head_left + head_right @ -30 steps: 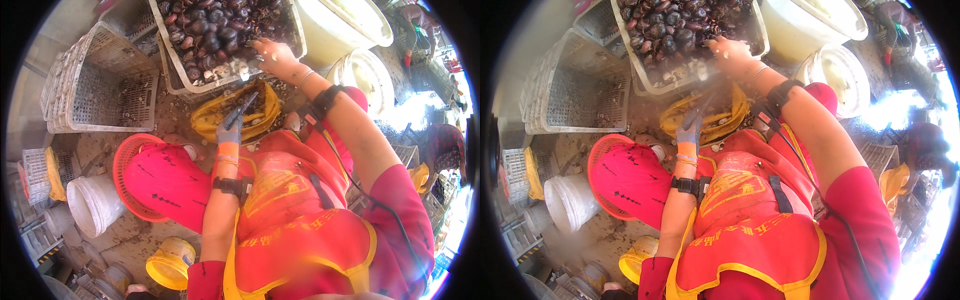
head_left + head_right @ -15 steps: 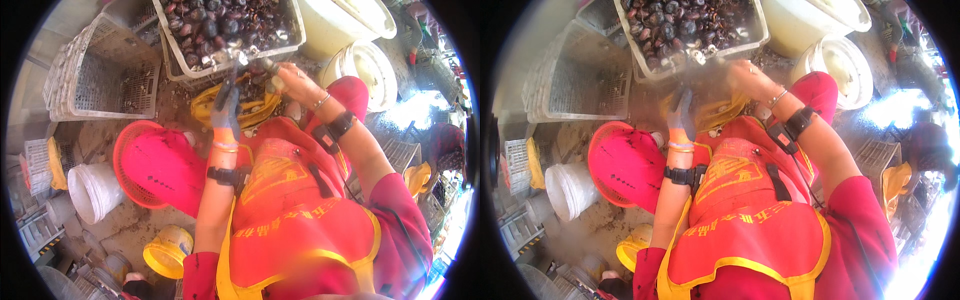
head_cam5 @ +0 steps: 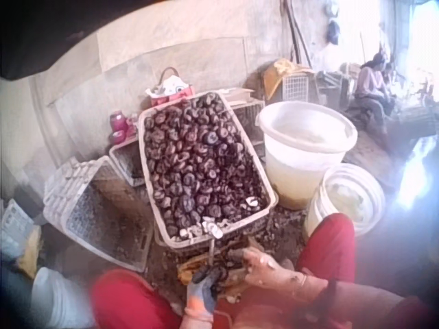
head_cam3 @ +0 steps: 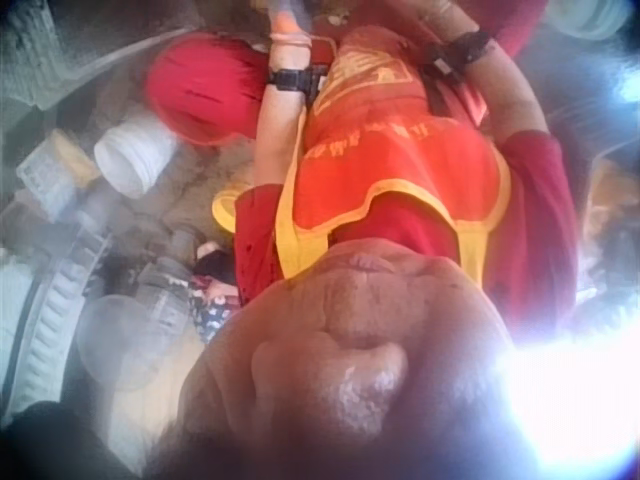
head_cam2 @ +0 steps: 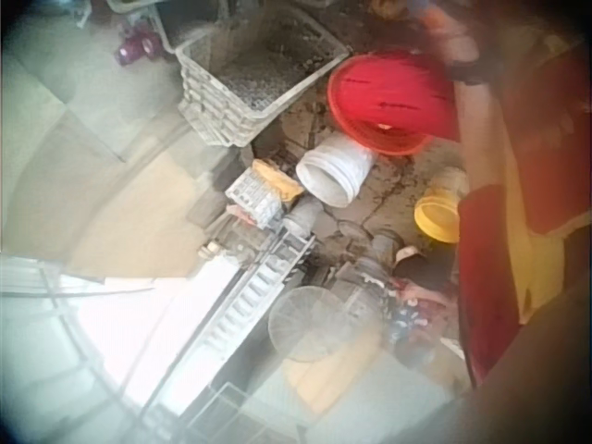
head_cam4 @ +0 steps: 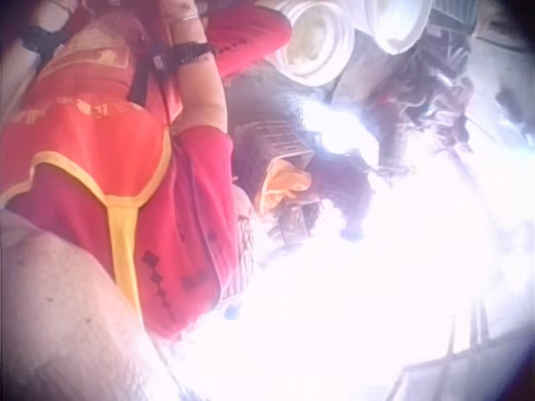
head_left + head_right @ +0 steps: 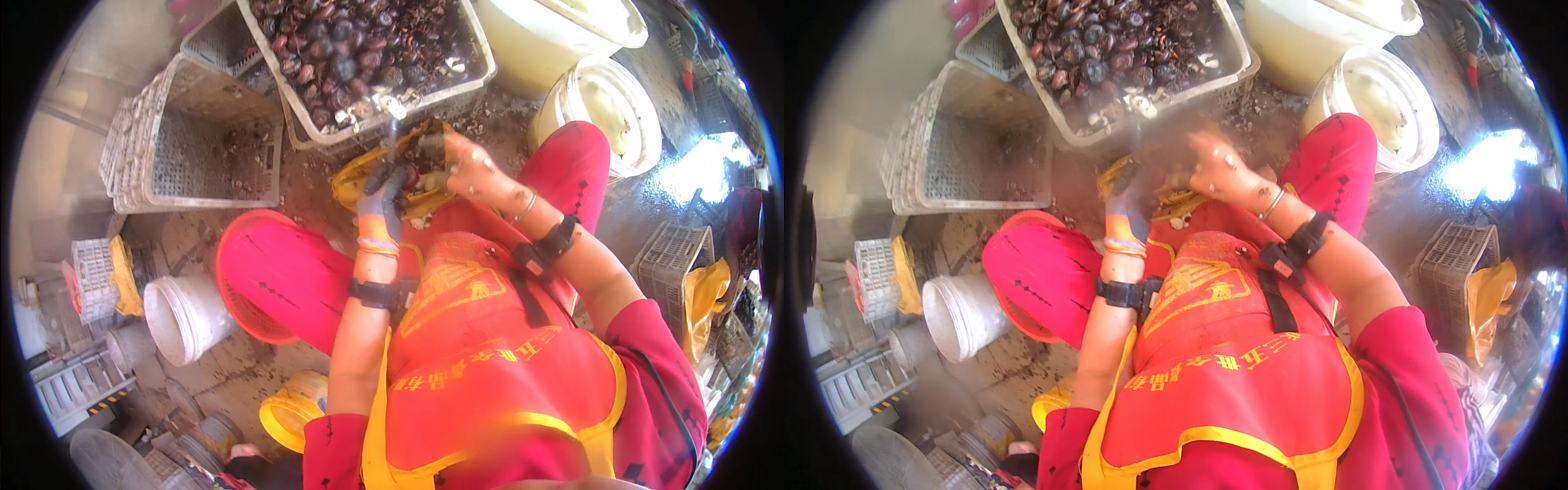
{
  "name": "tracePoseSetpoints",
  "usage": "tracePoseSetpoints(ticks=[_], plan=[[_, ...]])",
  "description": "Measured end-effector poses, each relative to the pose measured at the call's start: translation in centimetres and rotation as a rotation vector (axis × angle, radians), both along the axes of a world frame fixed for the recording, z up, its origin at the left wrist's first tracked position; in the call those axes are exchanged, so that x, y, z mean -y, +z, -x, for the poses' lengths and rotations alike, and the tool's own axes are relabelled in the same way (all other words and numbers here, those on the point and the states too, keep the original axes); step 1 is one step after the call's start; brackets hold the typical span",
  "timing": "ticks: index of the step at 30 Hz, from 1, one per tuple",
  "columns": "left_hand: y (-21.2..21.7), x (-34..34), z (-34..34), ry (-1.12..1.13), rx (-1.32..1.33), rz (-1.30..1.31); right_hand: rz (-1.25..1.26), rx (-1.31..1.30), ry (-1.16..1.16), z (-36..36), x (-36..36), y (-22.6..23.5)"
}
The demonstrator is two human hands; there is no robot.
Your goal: The person shucks shellfish using a small tool, extracting the meat from the shells and placing it into a yellow bucket while seated among several crates of seafood.
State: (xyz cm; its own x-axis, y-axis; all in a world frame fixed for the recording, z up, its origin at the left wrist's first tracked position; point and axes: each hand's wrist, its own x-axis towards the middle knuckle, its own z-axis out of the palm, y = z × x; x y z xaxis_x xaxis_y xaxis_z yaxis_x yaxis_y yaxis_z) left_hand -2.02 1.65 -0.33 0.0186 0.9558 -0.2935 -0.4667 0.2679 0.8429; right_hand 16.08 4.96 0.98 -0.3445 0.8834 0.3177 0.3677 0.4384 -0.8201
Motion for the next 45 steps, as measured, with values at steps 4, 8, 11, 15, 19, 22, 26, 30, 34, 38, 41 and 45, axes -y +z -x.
tracePoseSetpoints(ticks=[4, 8, 11, 15, 19, 22, 26, 30, 34, 38, 41, 45], plan=[[1.5, 0.1, -1.5, -0.011, -0.238, -0.174, 0.139, 0.268, -0.015, 0.7, 1.0, 3.1], [2.2, 0.7, -1.7, -0.025, -0.165, -0.049, 0.058, 0.224, 0.050, 1.3, 1.4, 3.7], [0.2, 0.5, -1.4, -0.014, -0.058, -0.103, 0.067, 0.252, 0.088, 1.6, 1.2, 2.9], [-1.6, 0.0, -0.1, 0.067, -0.124, 0.040, -0.088, 0.287, 0.160, 0.4, 0.4, 0.3], [-2.5, 0.6, 1.4, 0.094, -0.225, -0.007, -0.027, 0.462, 0.073, -1.9, -0.3, 0.0], [-0.1, 0.8, 0.5, 0.000, -0.252, -0.242, 0.082, 0.477, 0.100, -2.0, -0.2, 1.6], [-1.7, 0.4, 1.6, 0.051, -0.161, -0.039, 0.364, 0.264, 0.048, -1.0, 0.7, 3.7], [-0.4, 0.9, 0.7, 0.026, -0.705, -0.562, 0.412, 0.363, 0.037, -1.1, 0.4, 3.5], [-3.5, 0.5, 1.4, 0.030, -0.492, -0.384, 0.328, 0.238, 0.101, -0.9, 0.6, 3.0], [-0.8, 0.6, 0.4, 0.051, -0.797, -0.674, 0.549, 0.296, 0.035, 0.3, 1.0, 5.9], [-3.3, 0.1, 1.3, 0.061, -0.731, -0.591, 0.619, 0.158, 0.051, -0.1, 1.3, 5.7], [-0.7, 0.6, 0.7, 0.092, -0.665, -0.515, 0.428, 0.222, 0.126, -1.4, 0.2, 2.8]])
